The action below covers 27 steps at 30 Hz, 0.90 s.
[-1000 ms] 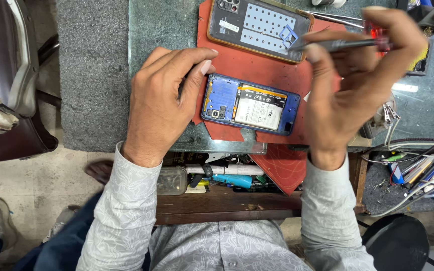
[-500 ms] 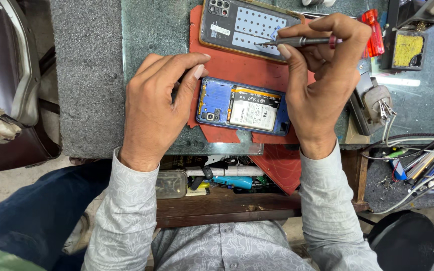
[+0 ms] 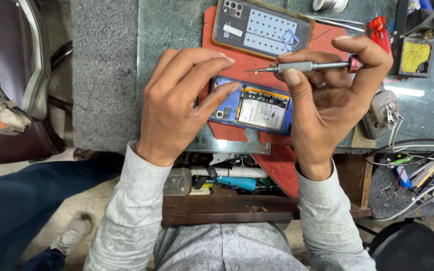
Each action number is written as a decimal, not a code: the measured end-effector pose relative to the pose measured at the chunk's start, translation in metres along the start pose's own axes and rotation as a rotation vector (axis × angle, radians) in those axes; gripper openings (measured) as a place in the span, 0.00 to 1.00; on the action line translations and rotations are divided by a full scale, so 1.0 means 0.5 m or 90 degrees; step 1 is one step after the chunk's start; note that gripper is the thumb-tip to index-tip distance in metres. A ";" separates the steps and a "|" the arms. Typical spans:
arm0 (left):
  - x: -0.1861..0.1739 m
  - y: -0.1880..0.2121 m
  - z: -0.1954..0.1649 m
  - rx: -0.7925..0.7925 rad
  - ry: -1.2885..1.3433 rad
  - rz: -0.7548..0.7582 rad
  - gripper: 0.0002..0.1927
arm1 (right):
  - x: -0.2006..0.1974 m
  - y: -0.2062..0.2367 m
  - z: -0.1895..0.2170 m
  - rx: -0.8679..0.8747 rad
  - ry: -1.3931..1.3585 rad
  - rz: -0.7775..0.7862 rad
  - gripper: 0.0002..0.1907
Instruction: The person reassembles a disassembled smartphone at a repair bench. They align the motherboard into the phone frame, press it into place, fit the back cover onto the body, and use a screwdriver to drive screws into the rear of the device.
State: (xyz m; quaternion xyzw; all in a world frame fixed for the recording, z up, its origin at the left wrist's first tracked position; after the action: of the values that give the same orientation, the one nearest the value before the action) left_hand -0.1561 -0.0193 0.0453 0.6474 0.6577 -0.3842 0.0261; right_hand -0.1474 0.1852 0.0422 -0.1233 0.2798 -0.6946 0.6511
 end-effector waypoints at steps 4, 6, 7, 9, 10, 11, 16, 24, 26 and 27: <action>0.003 0.002 -0.003 0.013 0.004 -0.005 0.14 | 0.015 0.012 0.003 0.008 -0.033 -0.008 0.25; 0.002 0.003 -0.002 0.013 0.009 -0.006 0.12 | 0.019 0.015 0.004 0.003 -0.026 -0.002 0.25; 0.002 0.003 -0.002 0.014 0.012 -0.006 0.12 | 0.018 0.016 0.003 0.005 -0.020 -0.003 0.25; 0.002 0.003 -0.002 0.016 0.016 -0.008 0.11 | 0.018 0.017 0.003 0.005 -0.020 -0.004 0.25; 0.002 0.004 -0.002 0.017 0.018 -0.008 0.11 | 0.018 0.018 0.004 0.005 -0.025 -0.005 0.25; 0.003 0.004 -0.001 0.015 0.020 -0.004 0.11 | 0.018 0.018 0.005 0.003 -0.024 -0.004 0.25; 0.003 0.003 -0.004 0.025 0.009 -0.004 0.10 | 0.023 0.018 0.011 -0.003 -0.013 0.008 0.25; 0.002 0.006 -0.003 0.032 0.010 -0.002 0.09 | 0.024 0.019 0.010 -0.002 -0.006 0.018 0.25; 0.002 0.007 0.000 0.034 0.016 -0.003 0.09 | 0.023 0.020 0.006 0.000 -0.018 0.014 0.24; 0.003 0.008 0.001 0.034 0.022 -0.003 0.09 | 0.022 0.020 0.004 0.001 -0.021 0.012 0.24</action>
State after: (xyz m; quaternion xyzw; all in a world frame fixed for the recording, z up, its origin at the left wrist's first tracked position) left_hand -0.1532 -0.0189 0.0426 0.6531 0.6488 -0.3905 -0.0036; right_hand -0.1392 0.1738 0.0363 -0.1315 0.2695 -0.6864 0.6625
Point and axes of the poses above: each hand's wrist, its own y-axis away from the middle knuckle, its own x-axis out of the palm, z = x × y, the point moved 9 cm from there along -y, towards the middle knuckle, and after that the axes turned 9 degrees about -x, right-handed, at the moved point
